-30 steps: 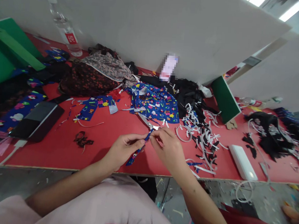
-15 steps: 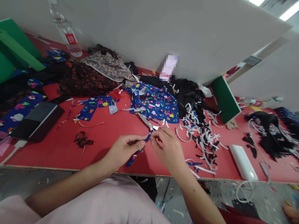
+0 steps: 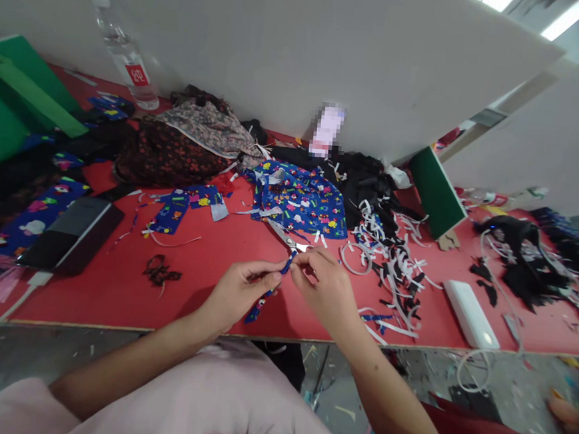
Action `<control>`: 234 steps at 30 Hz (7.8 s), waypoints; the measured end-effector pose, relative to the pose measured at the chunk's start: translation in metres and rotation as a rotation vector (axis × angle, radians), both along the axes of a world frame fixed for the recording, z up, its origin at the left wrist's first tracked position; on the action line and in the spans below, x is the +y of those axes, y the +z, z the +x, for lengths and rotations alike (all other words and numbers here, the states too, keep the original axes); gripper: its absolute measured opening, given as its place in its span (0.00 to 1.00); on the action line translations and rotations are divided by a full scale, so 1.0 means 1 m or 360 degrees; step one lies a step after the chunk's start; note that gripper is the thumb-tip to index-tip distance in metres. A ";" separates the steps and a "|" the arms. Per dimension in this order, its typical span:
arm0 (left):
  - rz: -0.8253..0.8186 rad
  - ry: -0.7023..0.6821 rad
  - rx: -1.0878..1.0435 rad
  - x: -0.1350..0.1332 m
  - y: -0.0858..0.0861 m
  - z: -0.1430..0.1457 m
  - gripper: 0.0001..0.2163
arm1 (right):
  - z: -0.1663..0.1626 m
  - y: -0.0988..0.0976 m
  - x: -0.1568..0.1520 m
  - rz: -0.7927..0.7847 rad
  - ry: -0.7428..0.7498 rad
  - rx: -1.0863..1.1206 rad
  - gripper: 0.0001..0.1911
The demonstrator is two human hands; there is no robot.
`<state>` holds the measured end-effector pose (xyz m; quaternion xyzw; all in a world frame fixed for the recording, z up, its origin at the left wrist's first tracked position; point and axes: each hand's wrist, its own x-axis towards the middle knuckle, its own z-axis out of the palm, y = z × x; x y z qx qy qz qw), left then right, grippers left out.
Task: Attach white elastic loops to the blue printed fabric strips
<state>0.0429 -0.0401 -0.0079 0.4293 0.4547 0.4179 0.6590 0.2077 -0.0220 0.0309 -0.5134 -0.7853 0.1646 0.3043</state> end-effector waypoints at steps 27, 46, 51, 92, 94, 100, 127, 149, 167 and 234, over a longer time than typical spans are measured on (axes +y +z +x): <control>-0.0254 -0.0029 -0.0265 -0.001 0.012 0.003 0.15 | -0.002 -0.002 -0.003 0.0034 -0.0037 0.0119 0.05; -0.0110 0.0051 -0.0152 0.000 0.009 0.002 0.13 | -0.003 -0.002 -0.006 0.0054 -0.0082 0.0141 0.04; -0.0171 0.0044 -0.0219 -0.001 0.013 0.001 0.13 | -0.004 -0.002 -0.005 0.0058 -0.0067 0.0136 0.05; 0.0392 0.0153 0.0134 -0.001 0.011 0.000 0.11 | -0.012 0.010 -0.012 0.0071 -0.0231 0.0170 0.04; 0.0266 0.0151 0.0048 -0.001 0.011 0.001 0.11 | -0.010 0.011 -0.012 0.0046 -0.0219 0.0191 0.03; -0.0085 0.0138 -0.0318 0.000 0.006 0.006 0.13 | -0.009 0.011 -0.013 -0.0019 -0.0247 0.0268 0.03; 0.0122 0.0186 -0.0065 -0.002 0.011 0.006 0.12 | -0.015 0.012 -0.011 0.0043 -0.0223 0.0249 0.06; -0.0109 0.0123 -0.0445 -0.004 0.014 0.004 0.14 | -0.015 0.014 -0.014 -0.0123 -0.0264 0.0349 0.04; -0.0561 0.0073 -0.0551 -0.001 0.019 0.000 0.10 | 0.076 -0.017 0.013 0.0173 -0.0753 -0.0433 0.11; 0.0182 -0.0013 0.0326 -0.004 0.026 -0.014 0.14 | -0.008 -0.002 -0.025 0.0049 -0.0019 0.0305 0.08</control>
